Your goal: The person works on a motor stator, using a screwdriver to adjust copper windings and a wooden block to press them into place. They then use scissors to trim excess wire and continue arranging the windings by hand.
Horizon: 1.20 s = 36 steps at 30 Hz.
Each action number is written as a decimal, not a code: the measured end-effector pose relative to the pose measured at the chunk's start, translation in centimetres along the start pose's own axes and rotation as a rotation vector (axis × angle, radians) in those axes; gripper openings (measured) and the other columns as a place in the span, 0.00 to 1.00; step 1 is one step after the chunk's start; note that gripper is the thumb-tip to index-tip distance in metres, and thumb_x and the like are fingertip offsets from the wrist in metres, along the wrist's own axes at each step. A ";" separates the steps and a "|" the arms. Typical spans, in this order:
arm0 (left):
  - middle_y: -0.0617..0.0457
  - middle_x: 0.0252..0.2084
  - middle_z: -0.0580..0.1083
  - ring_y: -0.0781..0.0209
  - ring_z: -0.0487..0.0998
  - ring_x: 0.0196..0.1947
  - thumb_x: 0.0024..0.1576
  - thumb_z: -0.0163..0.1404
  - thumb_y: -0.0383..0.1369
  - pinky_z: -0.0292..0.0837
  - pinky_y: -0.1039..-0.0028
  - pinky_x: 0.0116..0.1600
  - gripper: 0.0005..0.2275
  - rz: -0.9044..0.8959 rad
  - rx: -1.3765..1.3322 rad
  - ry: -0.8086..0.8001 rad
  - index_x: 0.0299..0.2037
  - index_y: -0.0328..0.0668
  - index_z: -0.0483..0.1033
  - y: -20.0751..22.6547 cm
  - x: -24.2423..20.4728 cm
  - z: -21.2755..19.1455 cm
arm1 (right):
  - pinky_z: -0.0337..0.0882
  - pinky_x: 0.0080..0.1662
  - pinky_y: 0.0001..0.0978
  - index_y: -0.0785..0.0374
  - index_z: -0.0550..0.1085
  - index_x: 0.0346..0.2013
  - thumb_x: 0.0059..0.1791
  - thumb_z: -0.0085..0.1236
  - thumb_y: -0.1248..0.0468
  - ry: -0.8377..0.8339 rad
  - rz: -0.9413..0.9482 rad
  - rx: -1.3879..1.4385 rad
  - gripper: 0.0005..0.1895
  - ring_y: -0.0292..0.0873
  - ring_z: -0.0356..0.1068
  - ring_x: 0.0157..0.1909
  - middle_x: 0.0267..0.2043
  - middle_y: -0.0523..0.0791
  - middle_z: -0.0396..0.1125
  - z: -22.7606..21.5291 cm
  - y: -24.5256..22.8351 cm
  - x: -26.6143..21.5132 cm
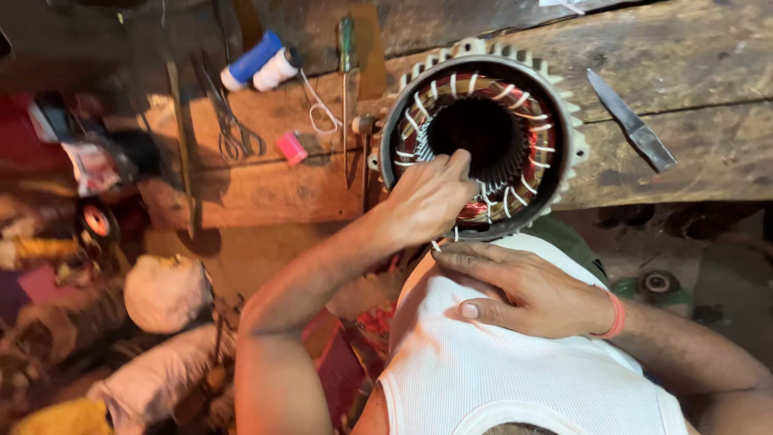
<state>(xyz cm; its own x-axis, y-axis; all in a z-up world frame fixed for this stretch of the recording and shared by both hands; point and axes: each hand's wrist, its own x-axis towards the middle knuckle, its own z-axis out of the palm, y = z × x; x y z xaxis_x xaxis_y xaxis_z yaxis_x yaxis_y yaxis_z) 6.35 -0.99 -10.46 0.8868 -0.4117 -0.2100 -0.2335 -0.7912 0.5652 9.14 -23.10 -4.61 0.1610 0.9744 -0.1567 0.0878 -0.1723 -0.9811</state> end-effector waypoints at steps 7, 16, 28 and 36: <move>0.44 0.35 0.73 0.42 0.74 0.41 0.42 0.51 0.22 0.72 0.55 0.44 0.10 0.044 0.007 0.069 0.35 0.37 0.78 -1.8 1.1 1.3 | 0.69 0.59 0.38 0.65 0.62 0.72 0.53 0.54 0.47 0.129 0.142 -0.004 0.38 0.50 0.71 0.58 0.75 0.55 0.58 3.2 -0.5 -0.1; 0.41 0.36 0.75 0.39 0.75 0.41 0.45 0.54 0.24 0.70 0.54 0.44 0.17 0.346 0.041 -0.010 0.47 0.36 0.74 -2.4 1.8 -0.1 | 0.66 0.63 0.41 0.67 0.67 0.66 0.55 0.54 0.56 0.439 0.012 -0.001 0.28 0.54 0.68 0.66 0.66 0.56 0.65 6.4 -0.9 1.4; 0.42 0.32 0.74 0.39 0.77 0.37 0.42 0.50 0.23 0.71 0.53 0.41 0.09 0.338 0.206 -0.145 0.33 0.40 0.75 -3.1 3.2 -1.5 | 0.70 0.58 0.42 0.68 0.69 0.63 0.56 0.48 0.47 0.657 0.064 -0.023 0.30 0.56 0.70 0.60 0.57 0.55 0.68 8.6 -0.7 3.0; 0.40 0.37 0.75 0.36 0.77 0.38 0.46 0.51 0.23 0.72 0.52 0.40 0.12 0.396 0.122 -0.210 0.41 0.39 0.76 -2.4 2.8 -3.4 | 0.71 0.58 0.41 0.67 0.68 0.64 0.56 0.48 0.47 0.673 0.107 0.039 0.30 0.56 0.70 0.60 0.60 0.55 0.67 8.7 -0.2 3.0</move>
<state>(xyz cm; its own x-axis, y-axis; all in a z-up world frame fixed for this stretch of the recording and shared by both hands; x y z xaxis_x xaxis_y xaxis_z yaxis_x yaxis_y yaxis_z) 10.73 1.33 -9.64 0.6228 -0.7657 -0.1606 -0.5947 -0.5967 0.5388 1.04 -18.87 -5.87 0.7446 0.6479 -0.1606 0.0041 -0.2450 -0.9695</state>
